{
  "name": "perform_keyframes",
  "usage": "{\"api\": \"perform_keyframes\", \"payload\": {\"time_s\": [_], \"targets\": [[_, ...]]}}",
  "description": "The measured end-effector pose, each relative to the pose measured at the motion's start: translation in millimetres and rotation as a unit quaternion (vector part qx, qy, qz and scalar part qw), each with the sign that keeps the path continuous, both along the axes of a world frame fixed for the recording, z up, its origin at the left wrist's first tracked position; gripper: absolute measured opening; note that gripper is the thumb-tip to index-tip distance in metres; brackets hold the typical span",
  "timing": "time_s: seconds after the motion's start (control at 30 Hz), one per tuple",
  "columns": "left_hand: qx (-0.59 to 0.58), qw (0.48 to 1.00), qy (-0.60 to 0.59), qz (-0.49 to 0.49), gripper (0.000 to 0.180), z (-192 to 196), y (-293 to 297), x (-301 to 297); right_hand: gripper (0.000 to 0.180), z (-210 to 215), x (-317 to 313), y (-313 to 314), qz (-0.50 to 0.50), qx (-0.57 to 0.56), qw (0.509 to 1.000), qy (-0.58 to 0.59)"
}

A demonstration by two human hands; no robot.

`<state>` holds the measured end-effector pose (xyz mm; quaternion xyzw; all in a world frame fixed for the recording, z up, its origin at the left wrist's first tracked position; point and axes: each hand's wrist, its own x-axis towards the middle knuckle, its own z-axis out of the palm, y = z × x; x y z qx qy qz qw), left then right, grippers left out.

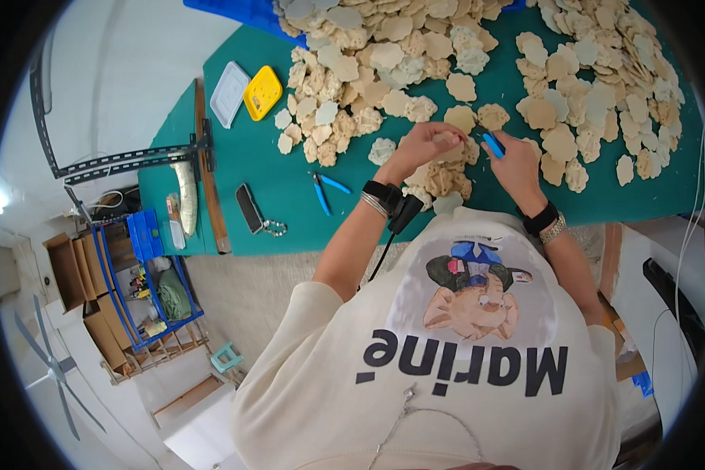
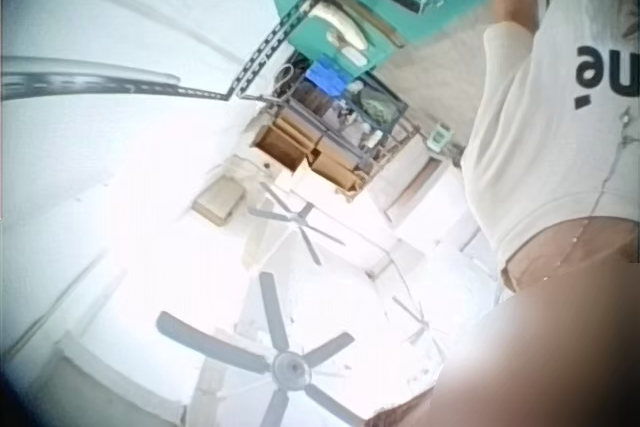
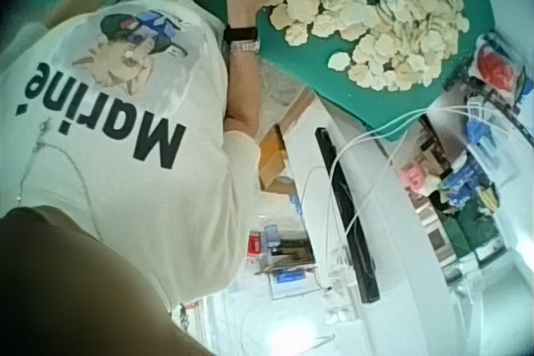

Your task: The person uses blue-handled pliers to trim the edges of small, light-colored decorative pieces on a green worktable. They pick up each piece, trim it, and place it back on the table among many similar items.

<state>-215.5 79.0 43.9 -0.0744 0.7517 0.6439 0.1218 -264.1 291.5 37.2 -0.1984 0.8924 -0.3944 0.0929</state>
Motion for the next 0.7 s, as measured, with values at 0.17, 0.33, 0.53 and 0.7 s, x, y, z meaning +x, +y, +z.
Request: {"api": "perform_keyframes", "payload": {"time_s": [0.17,0.33,0.53,0.7], "targets": [[-0.345,0.937,-0.012,0.059,0.034,-15,11,-48,0.02,-9,-15,9,-0.055,0.033,0.998,-0.006],[-0.606,0.782,-0.028,0.144,0.052,-50,29,-100,0.019,-10,-18,12,-0.067,0.03,0.997,-0.001],[-0.389,0.893,0.019,0.225,0.042,-68,37,-101,0.022,-12,-20,17,-0.071,-0.006,0.997,0.003],[-0.083,0.985,0.01,0.152,0.031,-33,24,-60,0.027,-12,-29,16,-0.026,-0.014,0.999,0.019]]}}
